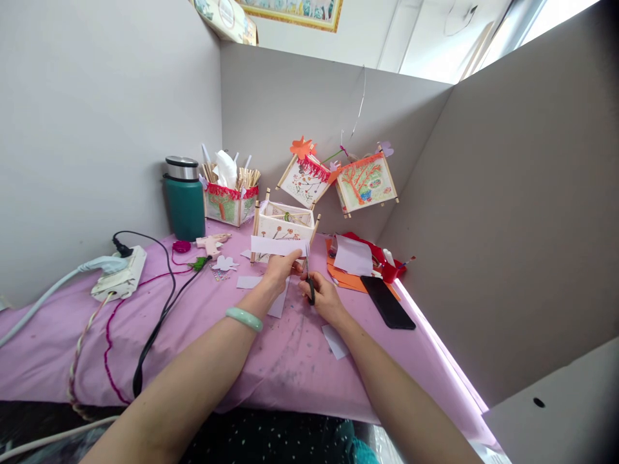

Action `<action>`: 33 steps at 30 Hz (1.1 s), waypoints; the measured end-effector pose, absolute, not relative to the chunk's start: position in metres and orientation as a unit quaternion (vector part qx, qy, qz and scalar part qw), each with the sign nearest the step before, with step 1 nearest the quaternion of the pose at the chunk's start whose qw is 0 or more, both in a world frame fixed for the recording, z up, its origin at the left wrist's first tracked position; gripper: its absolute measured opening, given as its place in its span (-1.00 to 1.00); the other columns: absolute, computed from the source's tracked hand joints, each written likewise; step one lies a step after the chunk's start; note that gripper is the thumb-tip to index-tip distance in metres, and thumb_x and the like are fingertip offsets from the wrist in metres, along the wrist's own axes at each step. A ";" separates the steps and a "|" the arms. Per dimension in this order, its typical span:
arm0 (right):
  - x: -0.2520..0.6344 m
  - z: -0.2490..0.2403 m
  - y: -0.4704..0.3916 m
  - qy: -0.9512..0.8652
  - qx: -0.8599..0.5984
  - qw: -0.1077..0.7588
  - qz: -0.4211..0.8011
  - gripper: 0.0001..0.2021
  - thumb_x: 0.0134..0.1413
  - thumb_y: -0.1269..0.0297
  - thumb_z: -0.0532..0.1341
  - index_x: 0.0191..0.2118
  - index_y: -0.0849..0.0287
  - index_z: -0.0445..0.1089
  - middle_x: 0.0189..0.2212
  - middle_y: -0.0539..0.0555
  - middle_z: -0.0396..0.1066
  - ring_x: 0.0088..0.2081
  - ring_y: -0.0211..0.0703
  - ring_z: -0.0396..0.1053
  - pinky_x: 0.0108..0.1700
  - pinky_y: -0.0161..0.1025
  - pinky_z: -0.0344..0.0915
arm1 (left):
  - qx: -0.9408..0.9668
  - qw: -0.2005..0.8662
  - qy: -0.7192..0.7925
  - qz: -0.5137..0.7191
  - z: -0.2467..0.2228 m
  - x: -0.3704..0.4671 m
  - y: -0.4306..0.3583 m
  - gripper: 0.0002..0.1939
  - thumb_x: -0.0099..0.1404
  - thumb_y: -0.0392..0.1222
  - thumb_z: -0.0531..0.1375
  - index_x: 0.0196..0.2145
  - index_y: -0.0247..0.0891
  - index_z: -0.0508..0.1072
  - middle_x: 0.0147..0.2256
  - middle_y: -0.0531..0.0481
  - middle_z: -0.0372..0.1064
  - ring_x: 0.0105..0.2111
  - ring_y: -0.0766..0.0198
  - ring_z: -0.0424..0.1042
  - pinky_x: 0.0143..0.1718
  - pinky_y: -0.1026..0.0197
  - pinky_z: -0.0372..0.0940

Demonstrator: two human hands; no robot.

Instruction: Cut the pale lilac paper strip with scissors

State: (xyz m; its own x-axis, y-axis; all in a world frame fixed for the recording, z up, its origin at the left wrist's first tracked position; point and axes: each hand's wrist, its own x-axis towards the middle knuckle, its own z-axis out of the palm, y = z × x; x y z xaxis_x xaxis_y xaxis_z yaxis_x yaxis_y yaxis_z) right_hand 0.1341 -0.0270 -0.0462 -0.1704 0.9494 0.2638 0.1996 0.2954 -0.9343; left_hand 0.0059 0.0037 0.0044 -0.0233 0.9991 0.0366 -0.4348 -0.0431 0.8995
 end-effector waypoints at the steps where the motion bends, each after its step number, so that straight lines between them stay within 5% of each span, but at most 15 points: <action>1: 0.134 -0.045 -0.028 -0.654 -0.442 0.470 0.395 -0.68 -0.03 0.02 0.25 -0.23 0.14 0.31 -0.58 -0.09 0.30 -0.56 -0.27 0.25 -0.48 -0.31 0.23 | 0.383 0.585 0.369 0.612 0.004 0.006 0.004 -0.85 -0.01 -0.23 0.27 -0.49 -0.39 0.42 -0.69 0.04 0.28 -0.71 0.39 0.23 -0.61 0.29 0.19; 33: 0.135 -0.043 -0.029 -0.672 -0.450 0.467 0.358 -0.68 -0.01 0.03 0.22 -0.22 0.15 0.30 -0.60 -0.08 0.31 -0.56 -0.25 0.24 -0.48 -0.31 0.20 | 0.397 0.590 0.365 0.601 0.002 0.005 0.006 -0.83 0.00 -0.22 0.26 -0.45 -0.37 0.40 -0.69 0.05 0.29 -0.70 0.37 0.26 -0.59 0.28 0.20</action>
State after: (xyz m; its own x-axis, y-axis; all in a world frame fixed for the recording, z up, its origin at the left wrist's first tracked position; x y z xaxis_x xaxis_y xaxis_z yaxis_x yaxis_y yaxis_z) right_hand 0.1346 -0.0290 -0.0425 -0.1580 0.9390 0.3054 0.2709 0.3386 -0.9011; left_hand 0.0054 0.0056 0.0020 0.0103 0.9989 0.0463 -0.4199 -0.0378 0.9068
